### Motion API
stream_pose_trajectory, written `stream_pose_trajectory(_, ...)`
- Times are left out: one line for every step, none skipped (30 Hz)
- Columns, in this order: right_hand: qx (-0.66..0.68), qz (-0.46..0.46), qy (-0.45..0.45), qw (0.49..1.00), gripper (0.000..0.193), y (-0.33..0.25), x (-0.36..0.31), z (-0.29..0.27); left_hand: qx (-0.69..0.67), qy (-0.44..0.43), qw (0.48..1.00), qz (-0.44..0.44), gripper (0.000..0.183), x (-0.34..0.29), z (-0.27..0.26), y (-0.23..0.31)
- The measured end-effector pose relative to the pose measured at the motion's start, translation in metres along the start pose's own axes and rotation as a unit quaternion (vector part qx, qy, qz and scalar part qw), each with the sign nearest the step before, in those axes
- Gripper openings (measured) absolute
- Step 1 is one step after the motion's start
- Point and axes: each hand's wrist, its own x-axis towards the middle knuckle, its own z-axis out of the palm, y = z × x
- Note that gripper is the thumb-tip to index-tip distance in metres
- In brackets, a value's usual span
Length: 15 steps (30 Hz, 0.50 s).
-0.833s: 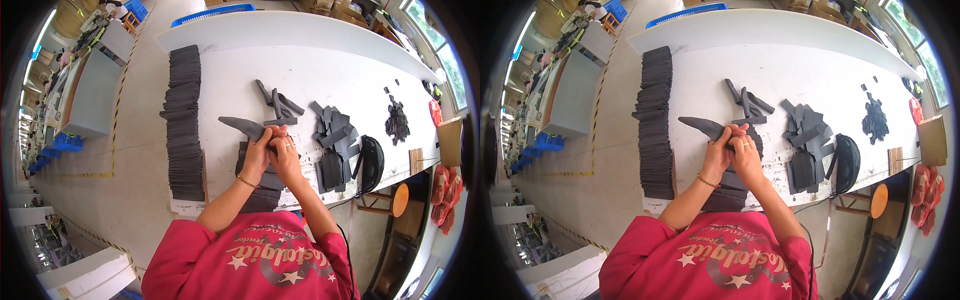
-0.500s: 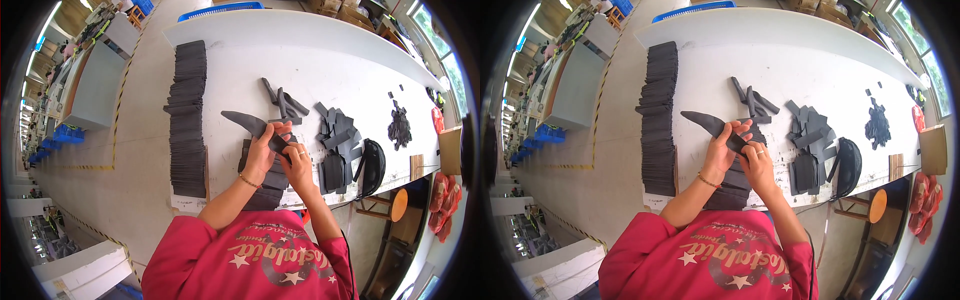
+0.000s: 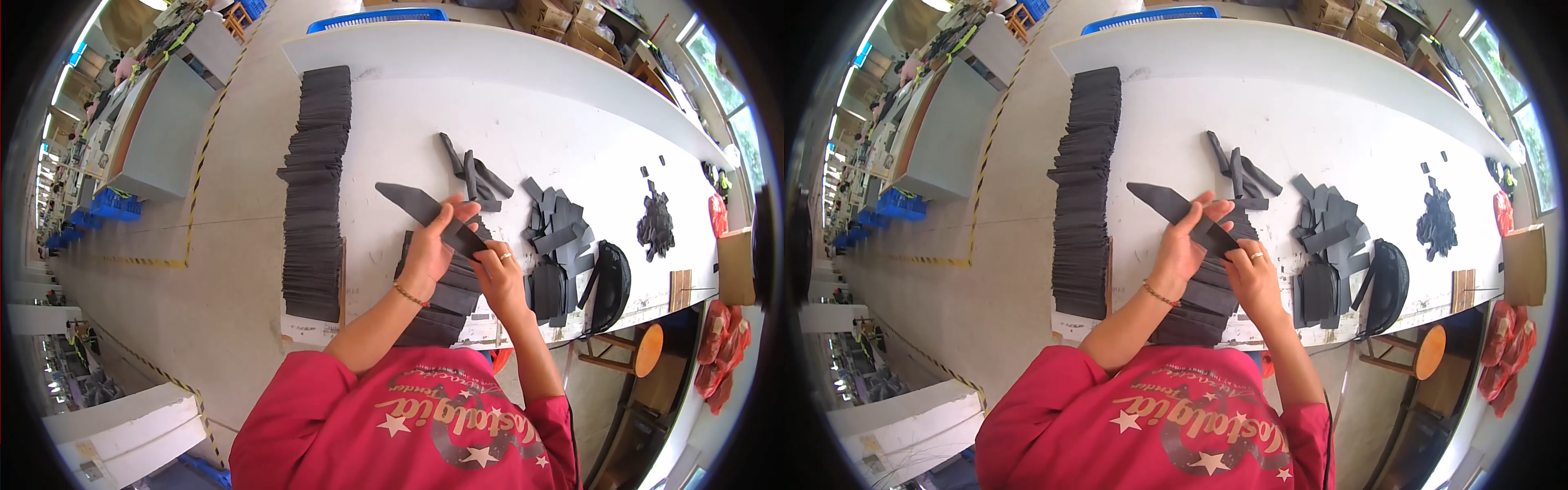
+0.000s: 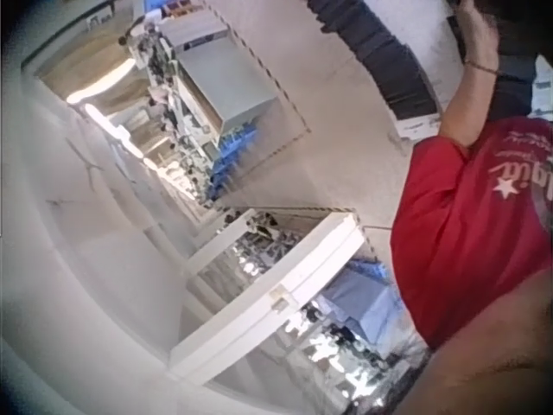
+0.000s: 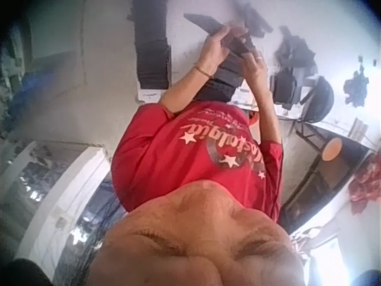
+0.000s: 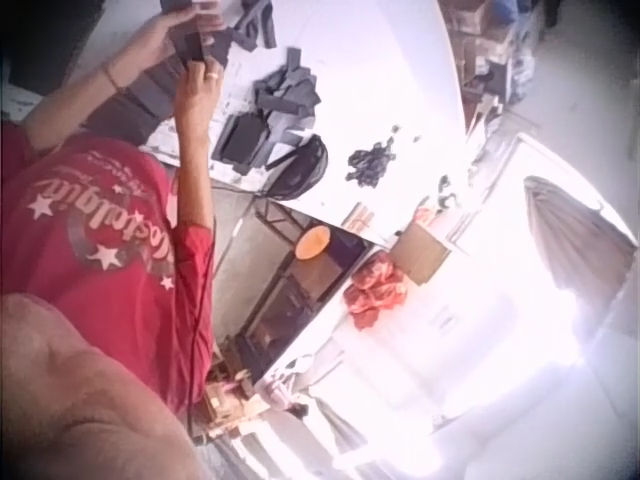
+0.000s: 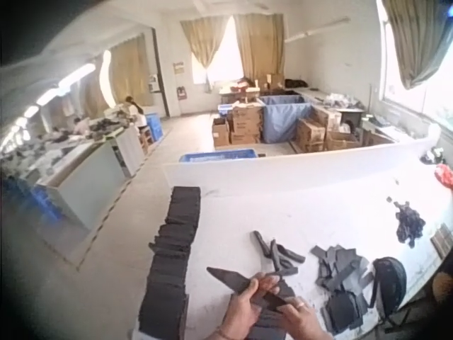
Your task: Sorting and stacking small grey rectangular strips on a workbench.
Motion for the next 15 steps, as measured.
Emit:
stream_pose_trajectory(0.004, -0.008, 0.008, 1.000, 0.023, 0.002, 0.000, -0.001, -0.001, -0.001, 1.000, 0.003, 0.031, 0.003, 0.002, 0.006)
stream_pose_trajectory(0.003, -0.011, 0.007, 1.000, 0.023, 0.005, 0.003, -0.004, -0.016, 0.011, 0.999, 0.041, 0.031, 0.009, 0.004, 0.014)
stream_pose_trajectory(0.016, -0.016, 0.014, 1.000, 0.021, 0.003, 0.006, -0.008, -0.030, 0.024, 0.996, 0.077, 0.032, 0.011, 0.005, 0.019)
stream_pose_trajectory(0.028, -0.020, 0.020, 0.999, 0.018, 0.002, 0.009, -0.011, -0.031, 0.026, 0.996, 0.078, 0.032, 0.011, 0.007, 0.020)
stream_pose_trajectory(0.034, -0.026, 0.027, 0.999, 0.019, 0.001, 0.010, -0.010, -0.027, 0.010, 0.996, 0.090, 0.032, 0.011, 0.010, 0.019)
stream_pose_trajectory(0.034, -0.029, 0.028, 0.999, 0.019, 0.000, 0.014, -0.011, -0.023, -0.009, 0.994, 0.104, 0.032, 0.012, 0.013, 0.020)
stream_pose_trajectory(0.039, -0.029, 0.037, 0.998, 0.019, 0.000, 0.016, -0.013, -0.023, -0.006, 0.994, 0.108, 0.033, 0.013, 0.014, 0.021)
stream_pose_trajectory(0.043, -0.029, 0.046, 0.998, 0.019, -0.001, 0.019, -0.014, -0.023, -0.007, 0.994, 0.110, 0.033, 0.013, 0.015, 0.022)
stream_pose_trajectory(0.044, -0.031, 0.046, 0.998, 0.019, -0.002, 0.021, -0.014, -0.029, -0.001, 0.993, 0.115, 0.033, 0.012, 0.015, 0.021)
stream_pose_trajectory(0.044, -0.039, 0.048, 0.997, 0.019, -0.003, 0.023, -0.015, -0.034, 0.006, 0.992, 0.119, 0.034, 0.011, 0.014, 0.019)
stream_pose_trajectory(0.044, -0.047, 0.051, 0.997, 0.019, -0.004, 0.024, -0.014, -0.034, 0.006, 0.992, 0.121, 0.034, 0.011, 0.014, 0.017)
stream_pose_trajectory(0.045, -0.049, 0.050, 0.997, 0.019, -0.005, 0.025, -0.013, -0.044, 0.000, 0.992, 0.117, 0.033, 0.010, 0.013, 0.014)
stream_pose_trajectory(0.050, -0.050, 0.050, 0.996, 0.019, -0.005, 0.025, -0.011, -0.054, -0.006, 0.992, 0.113, 0.033, 0.009, 0.012, 0.010)
stream_pose_trajectory(0.055, -0.050, 0.049, 0.996, 0.019, -0.006, 0.026, -0.009, -0.055, -0.004, 0.992, 0.116, 0.033, 0.008, 0.012, 0.007)
stream_pose_trajectory(0.055, -0.052, 0.048, 0.996, 0.019, -0.007, 0.027, -0.008, -0.056, -0.008, 0.994, 0.094, 0.032, 0.006, 0.013, 0.004)
